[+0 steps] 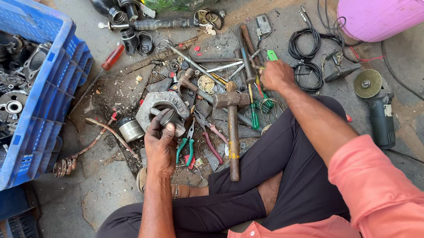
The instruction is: The person sits on the floor and uses a hammer and pliers to work on a metal part clamped in a vise. They repeatedly strike the part, adjust it, and sort through a pile of gears and mechanical components nearby.
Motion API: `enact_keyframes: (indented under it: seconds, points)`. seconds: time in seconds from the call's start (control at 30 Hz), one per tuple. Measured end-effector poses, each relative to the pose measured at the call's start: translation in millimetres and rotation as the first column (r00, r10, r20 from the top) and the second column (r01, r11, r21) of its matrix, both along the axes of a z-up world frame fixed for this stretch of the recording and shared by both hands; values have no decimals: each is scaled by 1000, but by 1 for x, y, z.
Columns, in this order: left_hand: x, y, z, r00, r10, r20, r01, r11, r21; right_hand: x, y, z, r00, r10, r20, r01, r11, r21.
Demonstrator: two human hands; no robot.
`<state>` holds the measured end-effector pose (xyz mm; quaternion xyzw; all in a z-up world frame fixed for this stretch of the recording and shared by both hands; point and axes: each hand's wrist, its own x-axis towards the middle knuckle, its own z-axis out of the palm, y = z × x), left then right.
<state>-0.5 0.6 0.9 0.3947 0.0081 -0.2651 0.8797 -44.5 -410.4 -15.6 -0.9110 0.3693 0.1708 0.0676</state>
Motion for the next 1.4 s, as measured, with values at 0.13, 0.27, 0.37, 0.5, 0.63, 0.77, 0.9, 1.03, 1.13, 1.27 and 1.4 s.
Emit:
enact_keyframes:
  seconds: [0.13,0.27,0.37,0.5,0.63,0.77,0.9,1.03,1.13,1.27,1.4]
  points:
    - [-2,3,1,1000,3,13,-3,999,-35,-19,8,38,967,-107,232,119,992,-39]
    - [-8,8,6,999,-24,22,27,982,-186,-58,25,68,582,-36,812,-74,993,96]
    - [-13,15,9,999,-49,-6,45,962,-270,-90,59,87,533,-90,841,-208,950,234]
    - [-17,15,11,990,-124,65,138,934,-331,-114,131,98,624,-686,375,-473,51,879]
    - [-17,19,11,989,-140,43,146,935,-322,-117,200,101,779,-590,213,-474,-330,816]
    - [-17,22,5,995,-99,29,104,948,-300,-121,231,96,836,-477,269,-400,-196,895]
    - [-13,15,7,994,-106,12,105,959,-263,-123,237,84,857,-250,451,-396,244,886]
    - [-14,18,13,989,-131,70,144,961,-237,-127,242,76,857,-177,483,-419,305,855]
    - [-14,20,19,989,-133,69,146,960,-238,-127,249,79,847,-226,481,-429,245,870]
    - [-17,21,25,986,-148,71,160,964,-213,-129,252,89,837,-157,524,-443,369,817]
    - [-18,21,24,984,-158,80,172,960,-223,-132,254,91,823,-71,563,-485,427,763]
